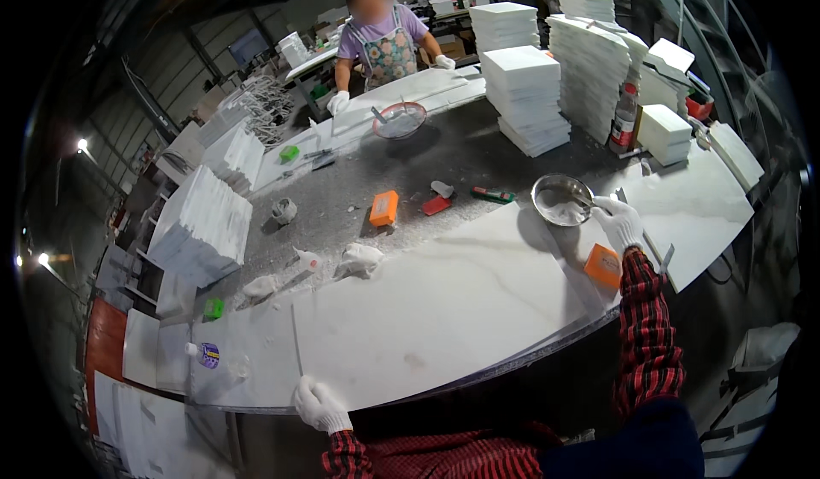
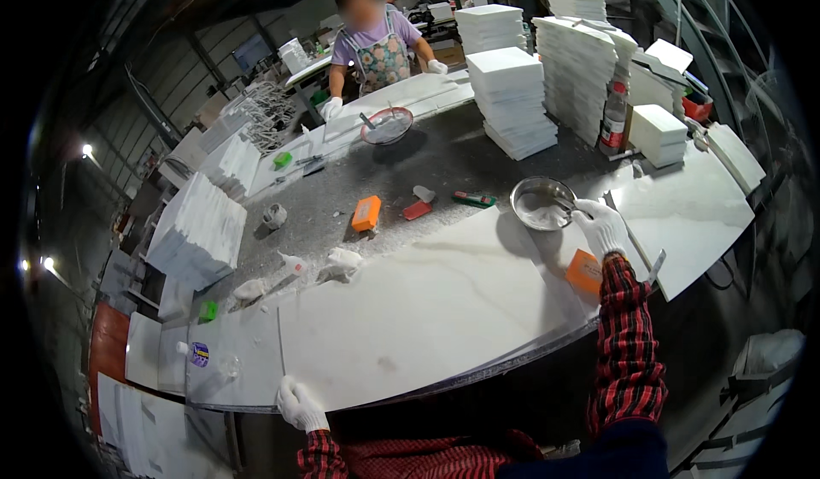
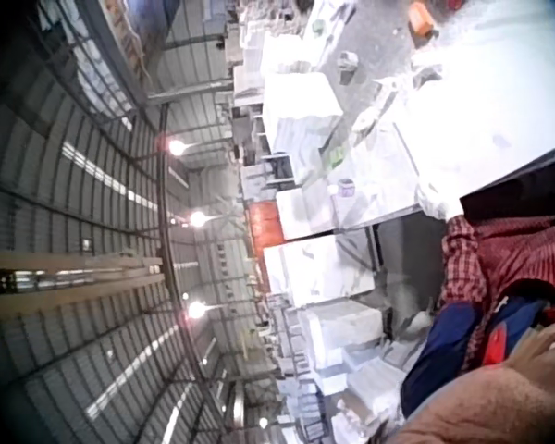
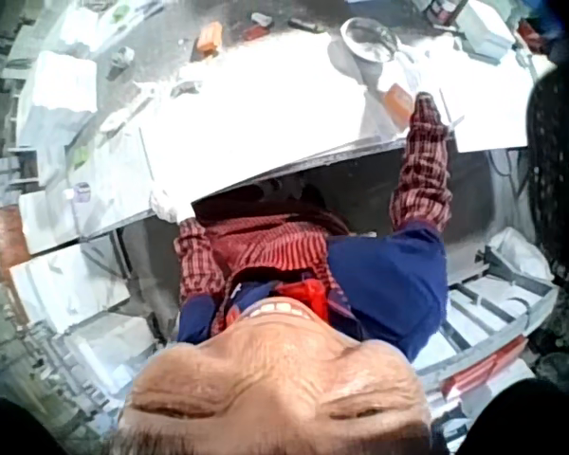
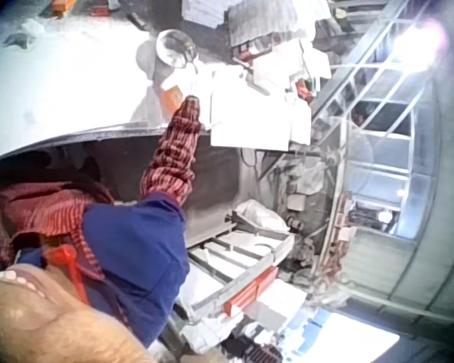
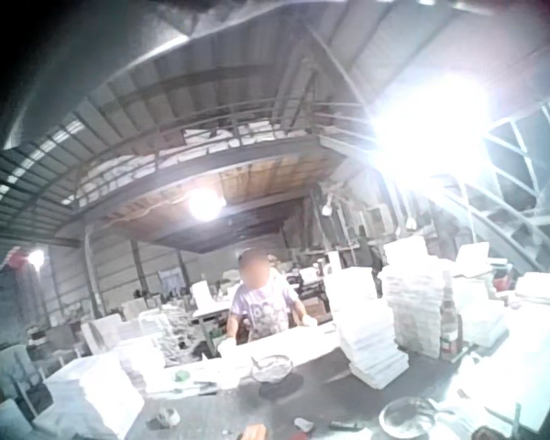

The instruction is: The person uses a metal scraper to remove residue from the surface of a large white rectangular board. They repeatedly scrape the board, occasionally applying liquid from a bottle and wiping the surface with a cloth. The person works methodically across the board's surface, handling the board and tools with gloved hands.

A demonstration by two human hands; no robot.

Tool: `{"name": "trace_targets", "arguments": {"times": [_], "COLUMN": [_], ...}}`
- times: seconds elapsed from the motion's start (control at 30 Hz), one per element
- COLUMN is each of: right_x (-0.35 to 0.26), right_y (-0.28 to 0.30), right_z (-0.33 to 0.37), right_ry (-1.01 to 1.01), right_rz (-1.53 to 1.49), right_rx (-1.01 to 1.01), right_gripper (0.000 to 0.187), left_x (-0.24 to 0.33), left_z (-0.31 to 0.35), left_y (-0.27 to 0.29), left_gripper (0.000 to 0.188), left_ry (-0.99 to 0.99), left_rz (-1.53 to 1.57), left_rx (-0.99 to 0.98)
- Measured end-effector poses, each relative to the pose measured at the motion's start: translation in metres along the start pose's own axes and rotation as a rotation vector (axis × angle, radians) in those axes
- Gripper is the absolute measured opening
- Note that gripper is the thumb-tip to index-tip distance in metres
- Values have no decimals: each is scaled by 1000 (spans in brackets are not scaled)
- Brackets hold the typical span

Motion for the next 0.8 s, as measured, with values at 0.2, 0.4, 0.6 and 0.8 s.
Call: {"name": "trace_targets", "arguments": {"times": [0.2,0.4,0.6,0.8], "right_x": [3,6,-17,-41], "right_y": [6,8,8,5], "right_z": [-3,-2,20,22], "right_ry": [-104,37,119,172], "right_rz": [-25,-61,86,251], "right_rx": [-46,-25,-37,-85], "right_gripper": [36,35,30,24], "left_x": [1,-11,-7,-2], "left_z": [2,4,4,5], "left_y": [2,-9,-4,0], "left_gripper": [28,37,41,42], "left_ry": [-44,-68,-16,36], "left_rz": [5,-18,14,53], "left_rx": [-46,-113,-94,-142]}}
Point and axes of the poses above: each hand's wrist, its own z-axis away from the middle knuckle, its own y-axis out of the back of the hand, x = y × z, the point moved 1 cm from there along -z, towards the middle knuckle, and after that the axes turned 2 degrees about -z, right-handed, at the moved point
